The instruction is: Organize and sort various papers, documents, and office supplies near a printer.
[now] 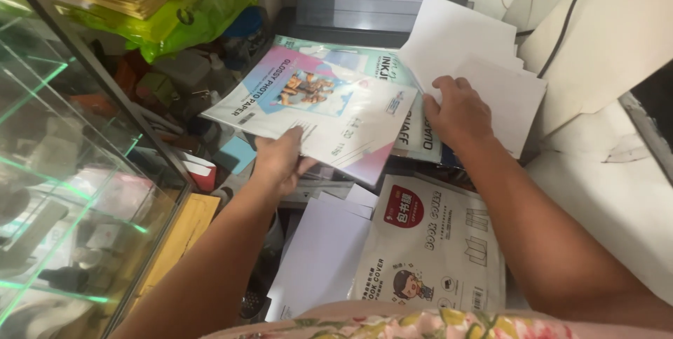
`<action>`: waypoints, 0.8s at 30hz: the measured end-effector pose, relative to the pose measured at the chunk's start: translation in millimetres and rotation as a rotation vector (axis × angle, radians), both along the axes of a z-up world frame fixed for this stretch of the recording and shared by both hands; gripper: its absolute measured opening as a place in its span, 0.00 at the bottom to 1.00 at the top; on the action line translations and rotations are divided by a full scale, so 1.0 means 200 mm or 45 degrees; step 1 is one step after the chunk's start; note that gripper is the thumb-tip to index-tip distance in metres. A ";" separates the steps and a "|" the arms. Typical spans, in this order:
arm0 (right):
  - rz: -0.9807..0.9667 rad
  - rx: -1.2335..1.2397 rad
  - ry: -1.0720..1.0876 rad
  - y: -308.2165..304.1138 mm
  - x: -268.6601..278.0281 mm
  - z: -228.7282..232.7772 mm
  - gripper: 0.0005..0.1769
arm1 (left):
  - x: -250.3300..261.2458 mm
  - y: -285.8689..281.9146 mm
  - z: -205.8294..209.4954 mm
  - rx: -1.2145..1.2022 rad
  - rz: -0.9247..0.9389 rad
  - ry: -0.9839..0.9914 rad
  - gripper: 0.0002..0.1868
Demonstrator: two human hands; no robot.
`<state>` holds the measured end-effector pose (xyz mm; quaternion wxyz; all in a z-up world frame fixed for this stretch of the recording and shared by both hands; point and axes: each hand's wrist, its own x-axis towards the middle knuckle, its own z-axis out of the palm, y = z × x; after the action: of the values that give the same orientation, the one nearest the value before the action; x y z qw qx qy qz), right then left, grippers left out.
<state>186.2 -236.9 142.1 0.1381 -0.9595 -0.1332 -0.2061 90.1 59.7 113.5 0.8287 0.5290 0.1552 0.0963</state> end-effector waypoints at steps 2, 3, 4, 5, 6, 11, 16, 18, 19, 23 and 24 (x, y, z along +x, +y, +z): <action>-0.033 0.057 -0.044 -0.01 0.02 -0.01 0.20 | 0.01 -0.08 0.09 -0.199 0.041 0.304 0.26; -0.035 0.055 -0.043 -0.01 0.02 -0.01 0.20 | 0.06 -0.09 0.06 -0.200 0.038 0.306 0.26; -0.052 0.064 -0.039 -0.01 0.03 0.00 0.20 | 0.11 -0.10 0.02 -0.130 -0.070 0.393 0.26; -0.070 0.075 -0.037 -0.01 0.04 0.00 0.20 | 0.16 -0.11 -0.01 -0.056 -0.180 0.478 0.26; -0.074 0.076 -0.036 0.00 0.04 0.01 0.20 | 0.21 -0.11 -0.06 -0.054 -0.183 0.478 0.26; -0.091 0.110 0.067 0.00 0.04 0.04 0.21 | 0.40 -0.15 -0.23 -0.255 -0.372 0.530 0.17; 0.032 0.169 0.023 -0.03 -0.06 0.06 0.18 | 0.38 -0.12 -0.12 -0.408 -0.433 0.430 0.21; 0.085 0.224 0.007 -0.03 -0.12 0.07 0.17 | 0.35 -0.13 -0.06 -0.386 -0.419 0.412 0.20; 0.111 0.325 0.050 -0.03 -0.14 0.07 0.17 | 0.34 -0.14 -0.04 -0.393 -0.395 0.409 0.20; 0.142 0.529 0.214 -0.08 -0.21 0.03 0.15 | 0.32 -0.19 -0.03 -0.468 -0.140 0.369 0.17; 0.134 0.527 0.213 -0.10 -0.21 0.01 0.15 | 0.33 -0.18 -0.04 -0.470 -0.148 0.370 0.17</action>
<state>144.3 -256.6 143.6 0.3530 -0.9162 -0.1263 -0.1413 156.9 23.2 105.1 0.8844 0.3851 0.2572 -0.0586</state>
